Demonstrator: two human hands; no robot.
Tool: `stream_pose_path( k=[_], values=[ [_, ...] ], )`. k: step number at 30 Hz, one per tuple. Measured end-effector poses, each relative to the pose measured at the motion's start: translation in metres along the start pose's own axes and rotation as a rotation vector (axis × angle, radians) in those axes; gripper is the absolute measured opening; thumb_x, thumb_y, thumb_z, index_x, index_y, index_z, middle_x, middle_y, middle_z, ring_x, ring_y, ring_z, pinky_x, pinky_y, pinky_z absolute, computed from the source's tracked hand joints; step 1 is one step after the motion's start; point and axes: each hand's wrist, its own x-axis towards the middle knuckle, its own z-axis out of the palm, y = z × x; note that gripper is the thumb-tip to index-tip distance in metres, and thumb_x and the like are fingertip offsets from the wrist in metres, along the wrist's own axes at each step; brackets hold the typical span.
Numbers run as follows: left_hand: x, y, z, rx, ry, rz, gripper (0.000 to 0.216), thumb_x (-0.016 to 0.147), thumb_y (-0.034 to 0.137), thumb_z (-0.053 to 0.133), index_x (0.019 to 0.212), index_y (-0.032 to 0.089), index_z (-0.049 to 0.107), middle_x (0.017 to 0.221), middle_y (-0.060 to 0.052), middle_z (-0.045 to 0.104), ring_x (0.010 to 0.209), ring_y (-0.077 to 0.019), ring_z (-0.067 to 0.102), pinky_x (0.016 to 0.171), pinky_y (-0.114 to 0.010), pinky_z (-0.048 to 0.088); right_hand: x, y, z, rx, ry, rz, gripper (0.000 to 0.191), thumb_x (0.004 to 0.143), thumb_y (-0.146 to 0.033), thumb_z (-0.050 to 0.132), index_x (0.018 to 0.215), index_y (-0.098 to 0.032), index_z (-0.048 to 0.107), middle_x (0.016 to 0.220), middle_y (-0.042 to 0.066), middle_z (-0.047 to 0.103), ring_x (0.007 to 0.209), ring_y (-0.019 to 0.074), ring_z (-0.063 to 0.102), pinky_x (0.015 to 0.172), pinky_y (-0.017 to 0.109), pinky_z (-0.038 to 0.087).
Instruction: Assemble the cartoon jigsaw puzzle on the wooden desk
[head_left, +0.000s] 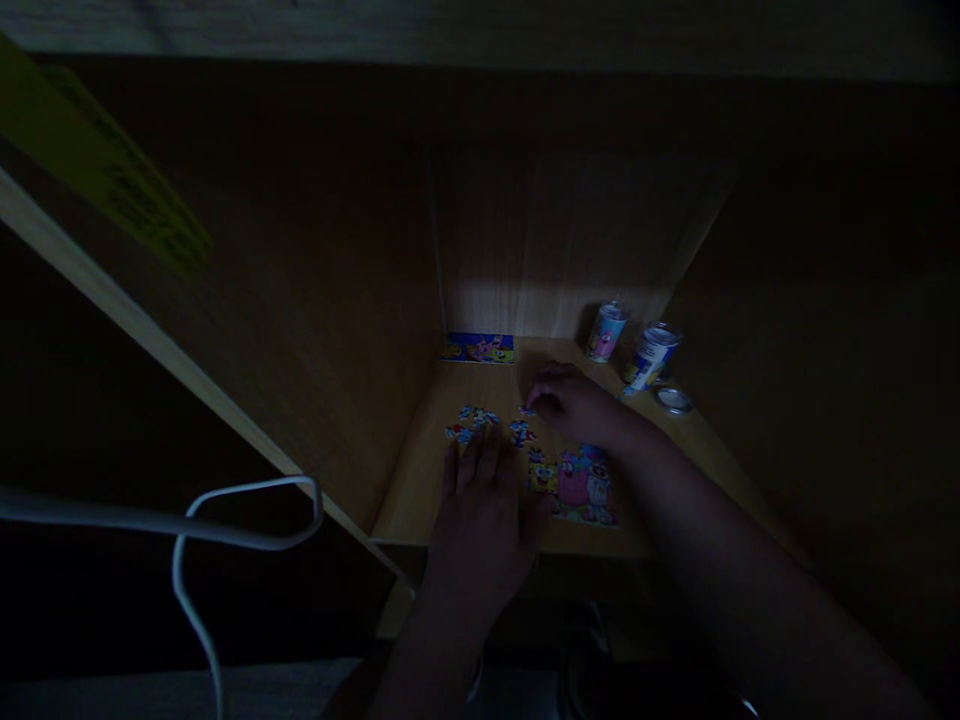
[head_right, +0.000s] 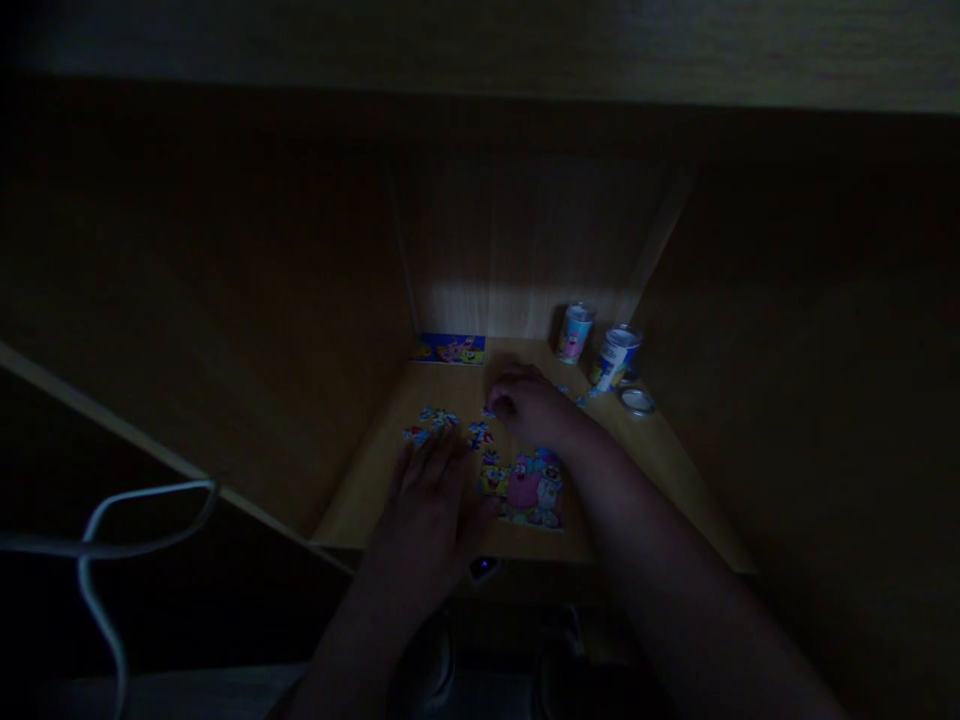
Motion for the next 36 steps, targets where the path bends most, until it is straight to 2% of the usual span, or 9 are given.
stream_pose_path(
  k=[4,7,11,19,25,31,36],
  values=[
    [0.0,-0.001,0.003,0.009,0.007,-0.007,0.061,0.103,0.048,0.063,0.15,0.011,0.051,0.165,-0.022,0.046,0.157,-0.0392,0.038,0.131,-0.068,0.025,0.0,-0.011,-0.004,0.076,-0.036,-0.024,0.019,0.089,-0.005,0.068,0.094,-0.021,0.077,0.094,0.005,0.074,0.092,0.02,0.068,0.089,0.037,0.053],
    [0.0,-0.002,0.004,-0.016,0.023,-0.018,0.063,0.103,0.046,0.064,0.152,0.011,0.049,0.165,-0.022,0.047,0.157,-0.039,0.038,0.131,-0.068,0.025,0.0,-0.018,-0.005,0.146,-0.091,-0.089,0.007,0.093,-0.019,0.076,0.098,-0.022,0.079,0.098,0.005,0.073,0.094,0.0189,0.068,0.09,0.036,0.053],
    [0.0,-0.003,0.004,-0.055,0.032,-0.03,0.061,0.102,0.041,0.065,0.153,0.011,0.047,0.162,-0.023,0.049,0.155,-0.0386,0.041,0.13,-0.068,0.028,0.0,-0.023,-0.003,0.159,-0.155,-0.118,0.016,0.086,-0.032,0.088,0.099,-0.025,0.082,0.108,0.006,0.073,0.105,0.021,0.068,0.097,0.039,0.052],
    [0.002,-0.001,0.003,-0.102,0.055,-0.032,0.052,0.1,0.033,0.067,0.146,0.014,0.051,0.155,-0.022,0.056,0.15,-0.0389,0.047,0.129,-0.069,0.029,0.0,-0.026,0.001,0.149,-0.174,-0.114,0.011,0.086,-0.024,0.086,0.095,-0.024,0.08,0.11,0.006,0.073,0.105,0.0215,0.069,0.097,0.04,0.053],
    [0.005,0.0,-0.002,-0.15,0.054,-0.017,0.043,0.101,0.028,0.066,0.142,0.019,0.054,0.153,-0.018,0.056,0.148,-0.0367,0.048,0.127,-0.069,0.032,-0.002,-0.03,0.005,0.204,-0.174,-0.083,0.018,0.081,-0.012,0.082,0.094,-0.021,0.074,0.114,0.006,0.071,0.106,0.0202,0.068,0.095,0.038,0.055],
    [0.005,0.0,-0.001,-0.207,0.085,-0.037,0.036,0.102,0.024,0.065,0.136,0.019,0.055,0.146,-0.016,0.06,0.142,-0.0352,0.053,0.125,-0.067,0.037,0.0,-0.034,0.004,0.137,-0.16,-0.124,0.014,0.083,-0.016,0.081,0.093,-0.021,0.072,0.108,0.006,0.072,0.106,0.0227,0.067,0.097,0.041,0.053],
    [0.005,0.001,-0.002,-0.22,0.084,-0.038,0.037,0.101,0.023,0.064,0.137,0.021,0.055,0.139,-0.013,0.063,0.137,-0.0342,0.056,0.125,-0.068,0.036,0.0,-0.032,0.008,0.149,-0.157,-0.1,0.016,0.084,-0.02,0.084,0.093,-0.021,0.071,0.11,0.007,0.071,0.105,0.022,0.068,0.096,0.04,0.054]
  ],
)
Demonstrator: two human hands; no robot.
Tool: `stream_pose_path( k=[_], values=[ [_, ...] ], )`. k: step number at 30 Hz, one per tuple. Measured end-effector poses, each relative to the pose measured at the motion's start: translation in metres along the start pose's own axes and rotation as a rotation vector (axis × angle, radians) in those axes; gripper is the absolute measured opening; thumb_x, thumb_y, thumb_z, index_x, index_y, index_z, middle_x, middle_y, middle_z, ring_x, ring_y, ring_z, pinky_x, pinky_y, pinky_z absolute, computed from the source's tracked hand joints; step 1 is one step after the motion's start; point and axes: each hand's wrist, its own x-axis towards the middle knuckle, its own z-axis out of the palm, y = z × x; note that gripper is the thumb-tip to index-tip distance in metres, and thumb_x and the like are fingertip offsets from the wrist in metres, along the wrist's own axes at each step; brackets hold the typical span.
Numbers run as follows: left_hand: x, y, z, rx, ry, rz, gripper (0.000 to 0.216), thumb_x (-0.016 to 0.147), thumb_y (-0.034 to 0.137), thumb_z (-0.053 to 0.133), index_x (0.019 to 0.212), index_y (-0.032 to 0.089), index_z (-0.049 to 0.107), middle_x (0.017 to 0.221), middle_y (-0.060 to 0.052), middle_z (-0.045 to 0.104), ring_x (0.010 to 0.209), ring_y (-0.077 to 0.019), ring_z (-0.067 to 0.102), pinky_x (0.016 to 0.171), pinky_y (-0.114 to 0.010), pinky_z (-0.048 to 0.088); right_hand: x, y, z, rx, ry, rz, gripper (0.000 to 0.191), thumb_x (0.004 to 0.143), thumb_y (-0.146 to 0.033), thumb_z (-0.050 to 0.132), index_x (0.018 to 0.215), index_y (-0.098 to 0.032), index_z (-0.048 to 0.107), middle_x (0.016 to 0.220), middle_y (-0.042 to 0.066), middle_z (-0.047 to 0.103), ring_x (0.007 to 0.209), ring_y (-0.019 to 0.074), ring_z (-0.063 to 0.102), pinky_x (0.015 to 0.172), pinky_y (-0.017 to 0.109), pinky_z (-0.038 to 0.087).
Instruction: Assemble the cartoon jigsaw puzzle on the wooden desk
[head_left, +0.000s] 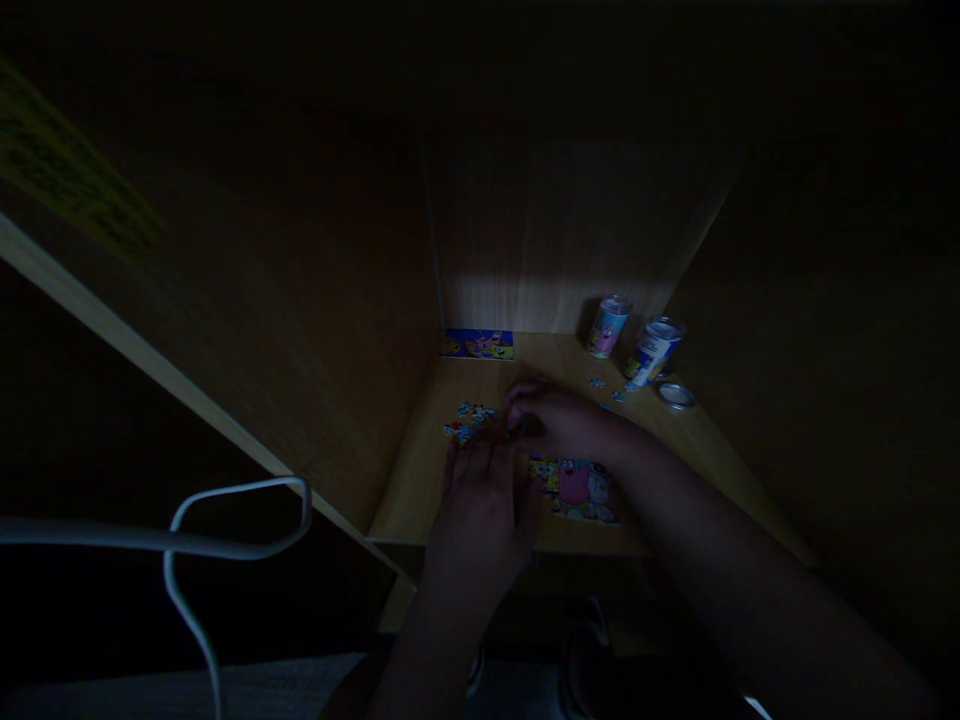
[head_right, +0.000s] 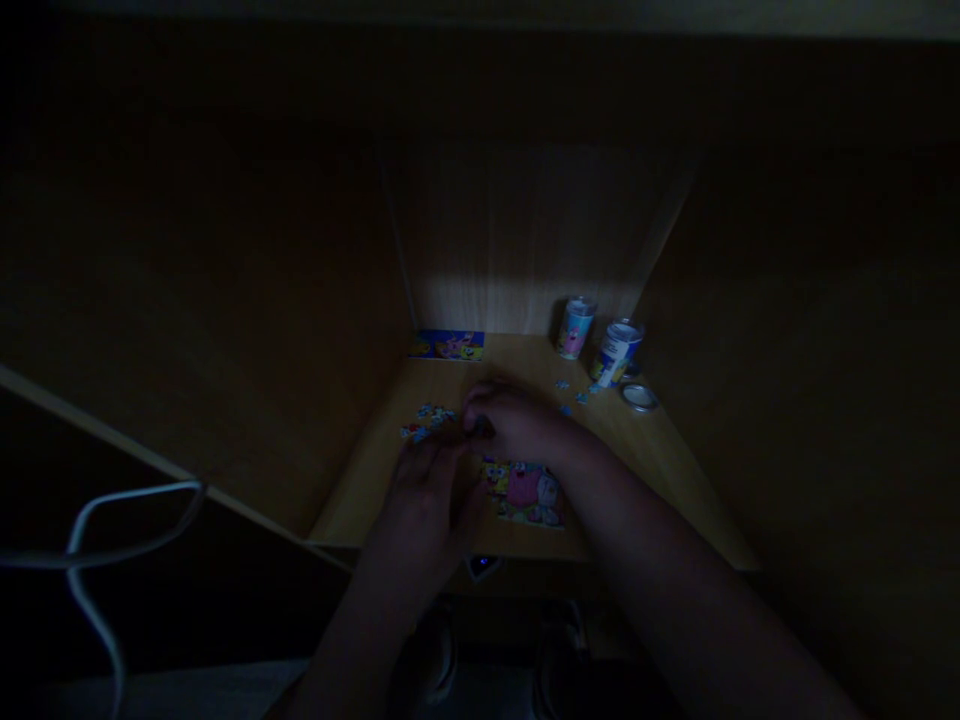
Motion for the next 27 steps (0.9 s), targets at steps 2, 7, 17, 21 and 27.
stream_pose_path(
  k=[2,7,17,21,27],
  values=[
    [0.0,0.001,-0.001,0.006,0.003,-0.002,0.036,0.102,0.023,0.063,0.136,0.021,0.055,0.141,-0.013,0.063,0.138,-0.0346,0.055,0.125,-0.068,0.036,0.0,0.002,0.001,0.013,-0.002,0.006,0.016,0.083,-0.019,0.084,0.092,-0.021,0.071,0.111,0.007,0.071,0.105,0.0216,0.068,0.095,0.039,0.054],
    [0.001,0.003,0.0,0.046,0.002,0.005,0.036,0.101,0.025,0.064,0.135,0.022,0.055,0.133,-0.012,0.066,0.134,-0.0349,0.058,0.126,-0.067,0.034,-0.001,0.003,0.0,0.029,0.007,-0.003,0.019,0.08,-0.015,0.084,0.091,-0.021,0.071,0.11,0.006,0.071,0.105,0.0221,0.068,0.095,0.04,0.054],
    [0.002,0.005,0.0,0.052,-0.026,0.009,0.036,0.101,0.025,0.064,0.136,0.022,0.057,0.133,-0.012,0.065,0.129,-0.0342,0.058,0.12,-0.063,0.043,0.0,-0.007,-0.007,0.072,-0.018,0.123,0.011,0.088,-0.011,0.075,0.091,-0.021,0.07,0.087,0.0,0.074,0.081,0.0153,0.068,0.075,0.028,0.051],
    [0.002,0.005,0.0,0.054,-0.04,0.025,0.023,0.1,0.025,0.066,0.122,0.022,0.063,0.131,-0.011,0.066,0.128,-0.0334,0.059,0.119,-0.061,0.045,0.001,-0.007,-0.008,0.131,0.062,0.241,0.005,0.093,-0.016,0.071,0.096,-0.02,0.071,0.084,-0.001,0.076,0.073,0.0134,0.068,0.067,0.025,0.05],
    [0.003,0.004,-0.002,0.056,-0.047,0.022,0.022,0.101,0.024,0.065,0.124,0.024,0.065,0.135,-0.011,0.065,0.132,-0.0332,0.058,0.122,-0.063,0.042,0.004,0.001,-0.011,0.251,0.277,0.303,0.012,0.097,-0.031,0.072,0.103,-0.024,0.079,0.098,0.003,0.082,0.088,0.0196,0.077,0.082,0.034,0.059]
  ],
)
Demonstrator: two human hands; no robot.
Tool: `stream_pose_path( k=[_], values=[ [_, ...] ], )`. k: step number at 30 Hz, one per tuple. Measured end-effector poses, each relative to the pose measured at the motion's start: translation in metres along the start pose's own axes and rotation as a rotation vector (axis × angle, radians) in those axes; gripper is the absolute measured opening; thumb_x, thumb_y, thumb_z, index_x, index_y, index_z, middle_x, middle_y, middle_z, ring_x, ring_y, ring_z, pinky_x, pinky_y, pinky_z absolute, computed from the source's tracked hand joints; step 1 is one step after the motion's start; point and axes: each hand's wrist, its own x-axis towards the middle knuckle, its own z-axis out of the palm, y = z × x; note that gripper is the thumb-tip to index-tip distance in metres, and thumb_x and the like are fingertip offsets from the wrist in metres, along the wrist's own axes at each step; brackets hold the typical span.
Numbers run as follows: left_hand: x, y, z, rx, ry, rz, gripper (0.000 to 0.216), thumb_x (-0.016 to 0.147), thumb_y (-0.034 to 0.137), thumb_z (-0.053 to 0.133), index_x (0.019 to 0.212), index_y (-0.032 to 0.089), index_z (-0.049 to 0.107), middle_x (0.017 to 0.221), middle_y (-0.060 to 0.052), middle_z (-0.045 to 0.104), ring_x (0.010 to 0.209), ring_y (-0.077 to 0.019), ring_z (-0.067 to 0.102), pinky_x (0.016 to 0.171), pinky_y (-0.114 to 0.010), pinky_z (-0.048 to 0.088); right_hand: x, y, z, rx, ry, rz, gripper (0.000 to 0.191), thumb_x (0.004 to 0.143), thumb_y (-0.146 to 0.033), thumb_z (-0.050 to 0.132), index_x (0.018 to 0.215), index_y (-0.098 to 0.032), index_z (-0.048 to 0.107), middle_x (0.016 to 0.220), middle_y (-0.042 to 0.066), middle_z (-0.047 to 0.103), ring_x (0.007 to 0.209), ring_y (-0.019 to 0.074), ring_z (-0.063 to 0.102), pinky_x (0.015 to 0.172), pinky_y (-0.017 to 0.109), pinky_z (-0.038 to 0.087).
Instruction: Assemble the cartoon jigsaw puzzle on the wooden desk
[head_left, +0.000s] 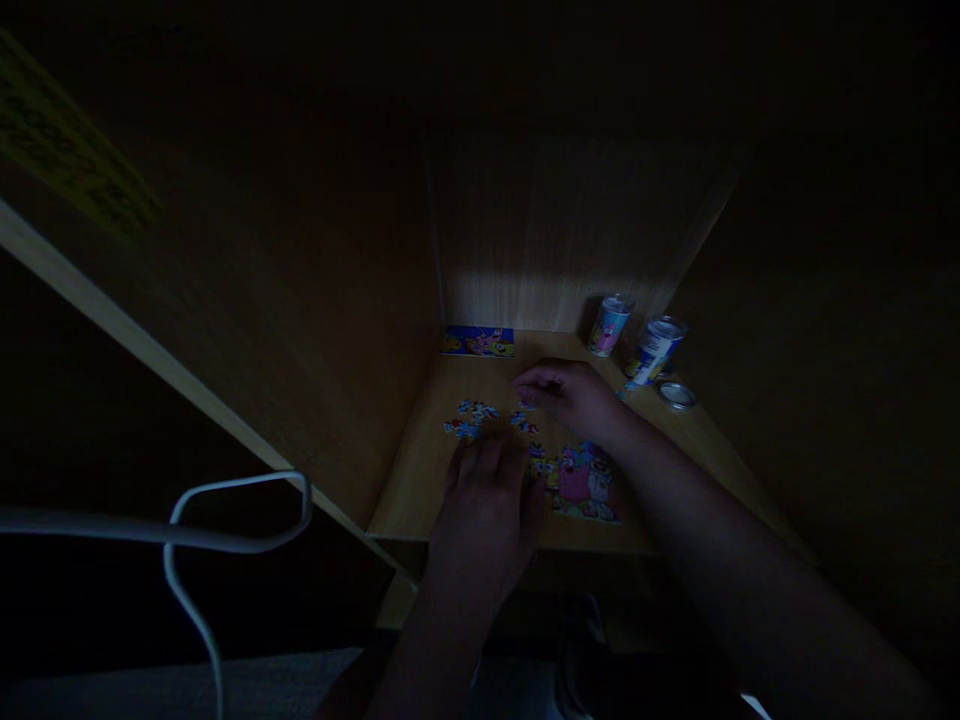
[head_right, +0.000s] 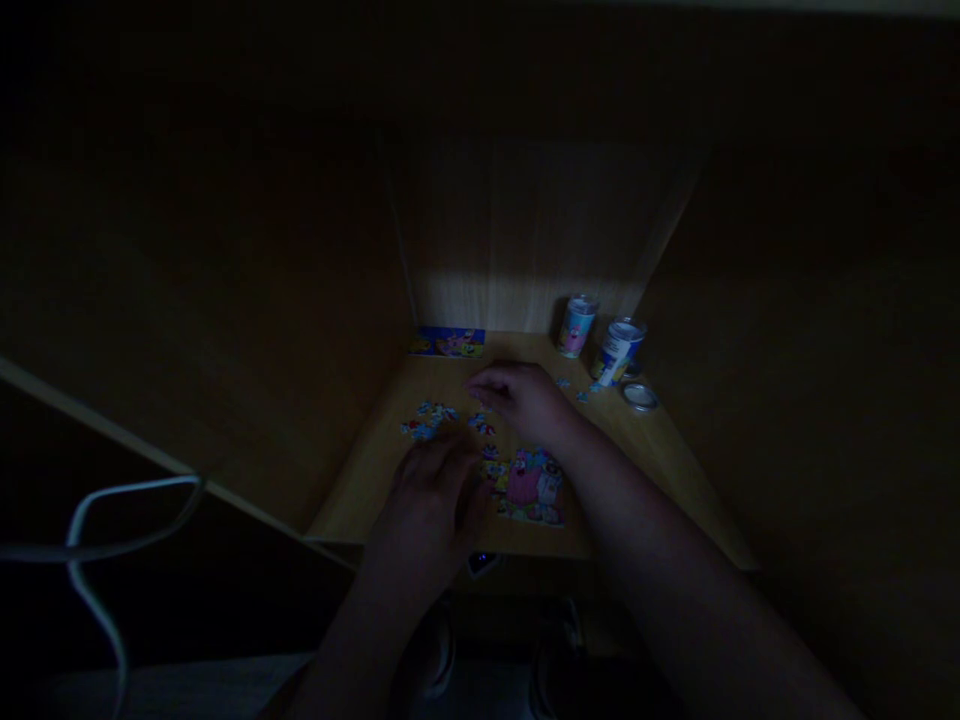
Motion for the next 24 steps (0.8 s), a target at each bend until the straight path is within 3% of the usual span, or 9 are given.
stream_pose_path(
  k=[3,8,18,24],
  values=[
    [0.0003,-0.0004,-0.0007,-0.013,-0.008,0.002,0.021,0.104,0.023,0.062,0.124,0.024,0.066,0.133,-0.01,0.067,0.132,-0.0314,0.059,0.124,-0.062,0.04,0.0011,0.0005,-0.002,0.26,0.009,0.139,0.019,0.093,-0.041,0.077,0.103,-0.024,0.079,0.091,0.002,0.081,0.082,0.0199,0.078,0.08,0.035,0.063],
    [0.0005,-0.0007,0.0006,-0.043,-0.009,0.043,0.022,0.105,0.019,0.059,0.126,0.023,0.067,0.139,-0.008,0.067,0.137,-0.0294,0.057,0.127,-0.061,0.036,-0.0007,-0.0053,-0.0066,0.666,-0.079,0.287,0.035,0.084,-0.045,0.087,0.111,-0.024,0.078,0.104,0.003,0.083,0.095,0.0202,0.08,0.091,0.039,0.065],
    [-0.0007,-0.0028,0.0033,-0.063,-0.017,0.048,0.026,0.104,0.018,0.062,0.128,0.024,0.067,0.143,-0.006,0.067,0.137,-0.0288,0.058,0.128,-0.06,0.035,0.0003,-0.0023,-0.0057,0.752,-0.073,0.365,0.037,0.076,-0.039,0.094,0.107,-0.024,0.082,0.101,0.002,0.084,0.09,0.0167,0.079,0.092,0.037,0.065],
    [0.0001,-0.0034,0.006,-0.121,-0.034,0.167,0.02,0.106,0.019,0.062,0.123,0.026,0.07,0.139,-0.003,0.069,0.134,-0.0262,0.059,0.13,-0.059,0.033,0.0003,-0.0044,-0.0069,0.766,-0.084,0.381,0.036,0.074,-0.036,0.095,0.104,-0.023,0.081,0.098,0.002,0.083,0.091,0.0164,0.079,0.094,0.036,0.064]
  ],
)
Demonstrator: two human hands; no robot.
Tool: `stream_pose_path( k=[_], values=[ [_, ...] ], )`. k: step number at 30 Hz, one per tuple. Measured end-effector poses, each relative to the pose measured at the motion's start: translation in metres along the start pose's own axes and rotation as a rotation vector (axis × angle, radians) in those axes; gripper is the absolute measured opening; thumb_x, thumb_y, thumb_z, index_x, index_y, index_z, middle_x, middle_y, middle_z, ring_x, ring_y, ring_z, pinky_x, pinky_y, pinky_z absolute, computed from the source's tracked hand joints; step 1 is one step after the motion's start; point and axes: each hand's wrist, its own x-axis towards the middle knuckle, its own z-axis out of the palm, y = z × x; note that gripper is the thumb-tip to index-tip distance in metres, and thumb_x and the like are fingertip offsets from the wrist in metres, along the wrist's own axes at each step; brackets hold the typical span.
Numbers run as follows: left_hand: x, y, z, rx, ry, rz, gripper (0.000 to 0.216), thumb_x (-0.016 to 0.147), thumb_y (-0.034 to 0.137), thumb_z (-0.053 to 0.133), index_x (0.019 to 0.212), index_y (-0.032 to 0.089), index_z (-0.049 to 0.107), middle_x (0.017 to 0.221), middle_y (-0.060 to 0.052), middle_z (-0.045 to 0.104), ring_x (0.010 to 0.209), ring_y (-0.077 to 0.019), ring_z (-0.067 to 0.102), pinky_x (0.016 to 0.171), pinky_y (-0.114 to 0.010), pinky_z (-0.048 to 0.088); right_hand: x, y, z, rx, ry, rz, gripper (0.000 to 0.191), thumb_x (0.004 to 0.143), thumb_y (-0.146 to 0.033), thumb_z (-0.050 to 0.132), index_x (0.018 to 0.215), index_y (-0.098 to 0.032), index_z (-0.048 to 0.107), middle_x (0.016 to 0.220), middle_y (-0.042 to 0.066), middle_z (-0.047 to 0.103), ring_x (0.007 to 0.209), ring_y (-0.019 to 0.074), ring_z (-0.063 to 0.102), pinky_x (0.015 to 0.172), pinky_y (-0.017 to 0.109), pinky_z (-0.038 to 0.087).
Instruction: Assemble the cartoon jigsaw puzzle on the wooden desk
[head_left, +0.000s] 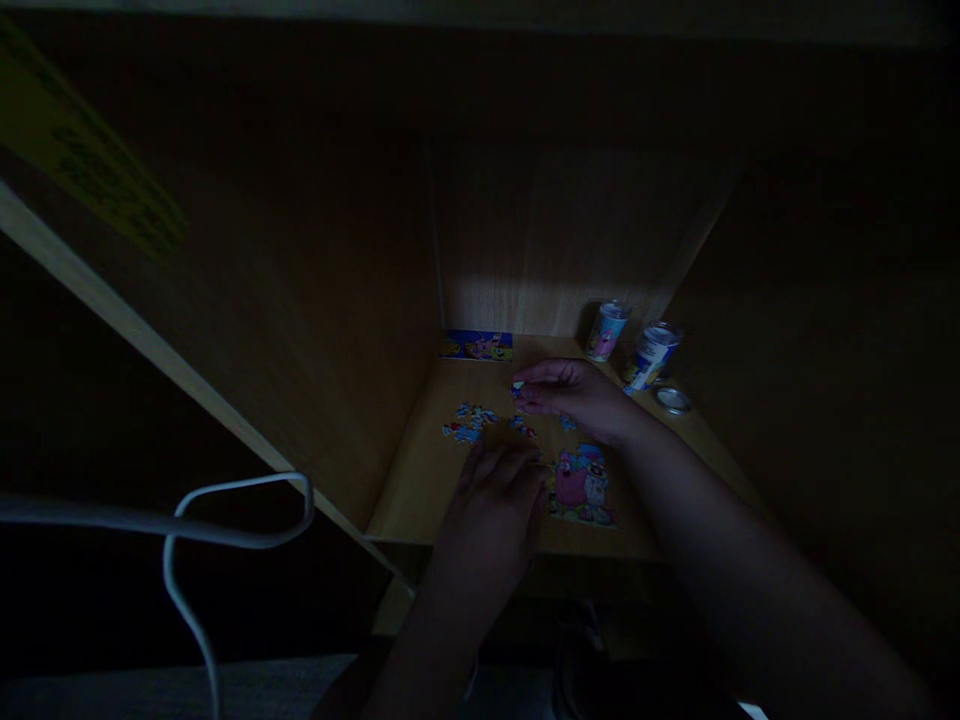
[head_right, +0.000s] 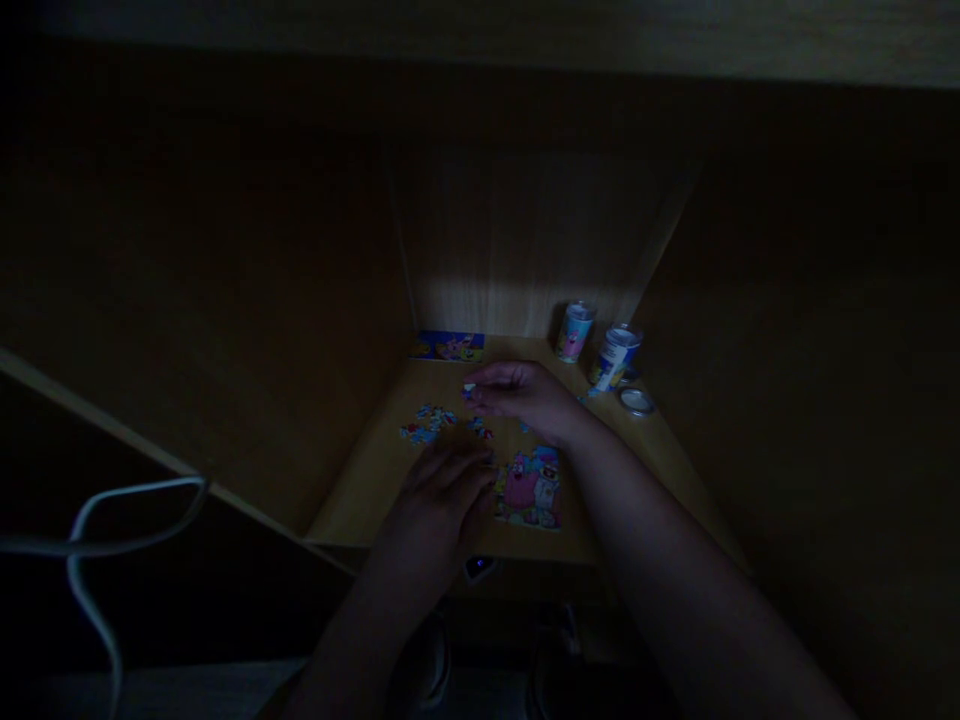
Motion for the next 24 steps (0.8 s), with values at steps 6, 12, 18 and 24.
stream_pose_path(
  k=[6,12,18,24],
  values=[
    [0.003,0.004,-0.005,-0.054,-0.066,0.12,0.01,0.105,0.027,0.067,0.113,0.028,0.073,0.123,0.001,0.075,0.127,-0.0239,0.063,0.125,-0.052,0.04,0.0,-0.002,-0.005,-0.091,0.031,0.014,0.029,0.077,-0.039,0.091,0.099,-0.023,0.082,0.092,0.002,0.083,0.09,0.0173,0.078,0.093,0.036,0.063],
    [0.003,0.006,-0.007,-0.056,-0.077,0.05,0.011,0.104,0.02,0.067,0.11,0.025,0.074,0.116,-0.002,0.075,0.113,-0.0252,0.065,0.111,-0.05,0.05,0.001,-0.001,-0.011,-0.351,0.071,-0.019,0.026,0.084,-0.037,0.082,0.104,-0.021,0.082,0.088,0.001,0.081,0.076,0.0151,0.072,0.077,0.03,0.059],
    [0.003,0.007,-0.006,-0.04,-0.049,0.042,0.016,0.103,0.017,0.066,0.114,0.025,0.074,0.114,-0.003,0.075,0.111,-0.0249,0.066,0.106,-0.048,0.052,0.003,0.001,-0.018,-0.667,0.069,-0.054,0.014,0.087,-0.028,0.075,0.096,-0.02,0.082,0.094,0.002,0.083,0.086,0.0178,0.074,0.081,0.029,0.056],
    [0.002,0.007,-0.005,-0.02,-0.032,0.056,0.012,0.102,0.016,0.067,0.109,0.024,0.074,0.112,-0.003,0.075,0.109,-0.0261,0.066,0.103,-0.049,0.052,0.002,0.0,-0.03,-0.877,0.022,-0.001,0.01,0.089,-0.024,0.075,0.096,-0.022,0.082,0.097,0.001,0.084,0.092,0.0192,0.077,0.086,0.03,0.057]
  ],
)
